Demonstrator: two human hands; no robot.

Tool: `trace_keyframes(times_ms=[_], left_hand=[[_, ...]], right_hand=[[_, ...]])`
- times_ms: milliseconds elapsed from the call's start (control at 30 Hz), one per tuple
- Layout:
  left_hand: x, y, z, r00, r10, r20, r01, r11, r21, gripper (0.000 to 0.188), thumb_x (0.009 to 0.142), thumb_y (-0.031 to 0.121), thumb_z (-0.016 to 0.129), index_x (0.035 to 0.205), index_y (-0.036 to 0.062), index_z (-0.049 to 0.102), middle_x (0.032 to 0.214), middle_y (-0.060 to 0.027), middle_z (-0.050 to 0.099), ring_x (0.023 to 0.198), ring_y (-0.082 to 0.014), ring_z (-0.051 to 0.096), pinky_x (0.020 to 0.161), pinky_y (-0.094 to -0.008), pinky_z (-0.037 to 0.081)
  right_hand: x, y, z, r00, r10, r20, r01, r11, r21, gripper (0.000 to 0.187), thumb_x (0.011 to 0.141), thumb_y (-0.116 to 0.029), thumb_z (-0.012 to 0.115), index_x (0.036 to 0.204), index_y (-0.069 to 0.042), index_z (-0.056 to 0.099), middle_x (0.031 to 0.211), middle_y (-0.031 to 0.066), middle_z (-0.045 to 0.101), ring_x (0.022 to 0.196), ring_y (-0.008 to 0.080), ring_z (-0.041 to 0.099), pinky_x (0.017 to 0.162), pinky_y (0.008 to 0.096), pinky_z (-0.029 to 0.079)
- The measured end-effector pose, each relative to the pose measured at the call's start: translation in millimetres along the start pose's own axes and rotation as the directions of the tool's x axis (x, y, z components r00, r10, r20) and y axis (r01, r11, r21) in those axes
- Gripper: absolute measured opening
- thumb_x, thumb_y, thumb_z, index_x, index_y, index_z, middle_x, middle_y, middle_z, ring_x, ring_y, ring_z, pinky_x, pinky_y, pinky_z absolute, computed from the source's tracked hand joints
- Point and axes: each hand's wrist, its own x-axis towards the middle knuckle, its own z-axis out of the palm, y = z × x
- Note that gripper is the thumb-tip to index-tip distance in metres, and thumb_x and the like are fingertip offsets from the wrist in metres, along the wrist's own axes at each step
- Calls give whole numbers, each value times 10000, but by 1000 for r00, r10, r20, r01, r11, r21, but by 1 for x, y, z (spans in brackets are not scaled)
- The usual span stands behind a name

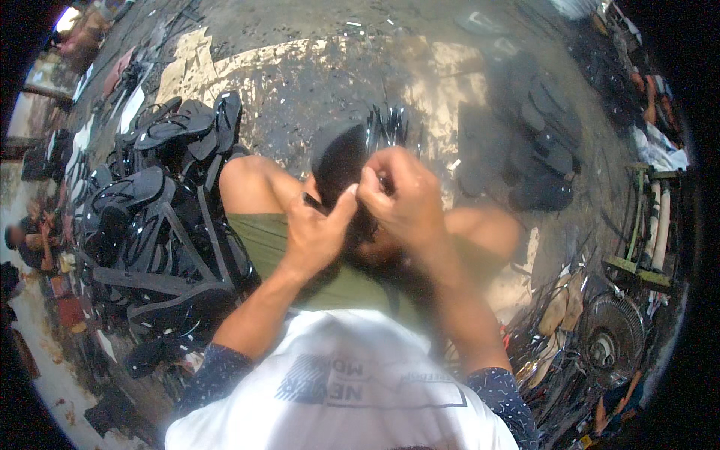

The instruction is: The person sits on the floor and repeatedly inserts and pulls out a thin black strip from a black flip-flop sole. They handle the flip-flop with both hands, turning it over and adjusting the strip multiple times.

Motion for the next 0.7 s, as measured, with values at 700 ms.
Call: trace_keyframes(times_ms=[700], left_hand=[[-5,-14,11,999,9,-35,-10,1000,-26,330,962,102,672,1265,-11,608,1065,-72,715,966,-138,653,870,-310,537]], right_hand=[[-10,9,5,997,79,13,-79,997,3,121,890,-110,723,949,-30,656,853,148,686,742,298,688,658,389,544]])
